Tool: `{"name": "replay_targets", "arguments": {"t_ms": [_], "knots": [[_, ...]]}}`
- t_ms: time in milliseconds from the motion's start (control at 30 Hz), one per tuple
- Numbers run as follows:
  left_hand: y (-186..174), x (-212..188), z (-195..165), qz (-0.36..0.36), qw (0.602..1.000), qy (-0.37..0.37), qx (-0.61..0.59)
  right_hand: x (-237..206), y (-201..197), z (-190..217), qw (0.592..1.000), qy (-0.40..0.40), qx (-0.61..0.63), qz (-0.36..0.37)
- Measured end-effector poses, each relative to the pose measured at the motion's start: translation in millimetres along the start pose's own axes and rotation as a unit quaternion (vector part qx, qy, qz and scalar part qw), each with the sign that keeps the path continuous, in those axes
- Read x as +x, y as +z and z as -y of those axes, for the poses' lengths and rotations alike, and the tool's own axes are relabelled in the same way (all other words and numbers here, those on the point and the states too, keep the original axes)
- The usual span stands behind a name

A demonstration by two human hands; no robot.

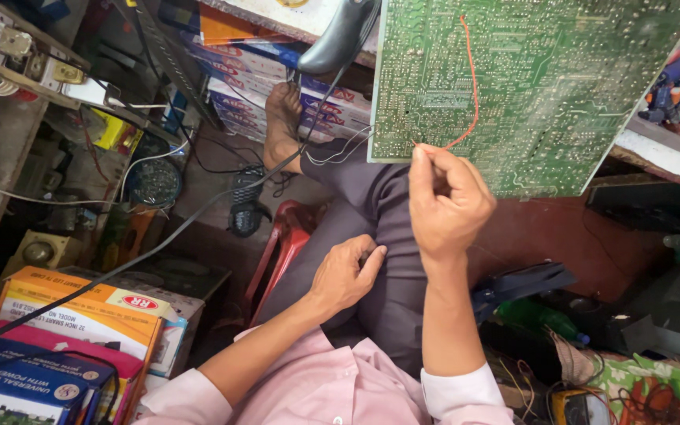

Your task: The person inspects a green circuit board using a magnifying glass and a metal probe, then uses a soldering iron to attach a red wire to a pad on the board. The person repeatedly inspects the soldered connection with the magnifying glass.

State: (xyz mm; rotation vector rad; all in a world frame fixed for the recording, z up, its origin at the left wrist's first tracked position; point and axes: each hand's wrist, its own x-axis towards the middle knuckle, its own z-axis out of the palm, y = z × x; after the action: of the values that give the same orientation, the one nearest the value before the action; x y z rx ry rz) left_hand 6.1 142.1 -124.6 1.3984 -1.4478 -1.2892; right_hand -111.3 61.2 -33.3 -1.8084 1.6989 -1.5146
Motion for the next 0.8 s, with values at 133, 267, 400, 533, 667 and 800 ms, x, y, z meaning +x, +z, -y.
{"name": "replay_targets", "arguments": {"t_ms": [133,267,400,533,667,800], "knots": [[1.0,1.7,-0.3,-0.002,1.0,0.0,0.01,-5.1,-11.8,-10.2,1.0,0.012,-0.014,0.0],[1.4,2.2,-2.6,0.002,1.0,-0.011,0.017,-12.9,-10.8,-17.1,1.0,0.029,0.01,-0.005],[0.7,0.7,-2.9,0.001,1.0,-0.012,0.009,-16.1,-5.0,-17.9,0.999,0.034,0.022,-0.006],[1.4,0.6,-1.8,0.003,1.0,-0.013,0.013,-14.7,-1.1,-15.4,1.0,0.015,0.022,-0.015],[1.9,0.9,0.0,0.005,1.0,-0.011,0.015,-12.1,-0.9,-12.7,1.0,0.013,0.014,-0.011],[2.5,0.8,1.2,0.006,1.0,-0.02,0.01,-12.7,0.1,-9.3,1.0,0.011,0.007,-0.006]]}}
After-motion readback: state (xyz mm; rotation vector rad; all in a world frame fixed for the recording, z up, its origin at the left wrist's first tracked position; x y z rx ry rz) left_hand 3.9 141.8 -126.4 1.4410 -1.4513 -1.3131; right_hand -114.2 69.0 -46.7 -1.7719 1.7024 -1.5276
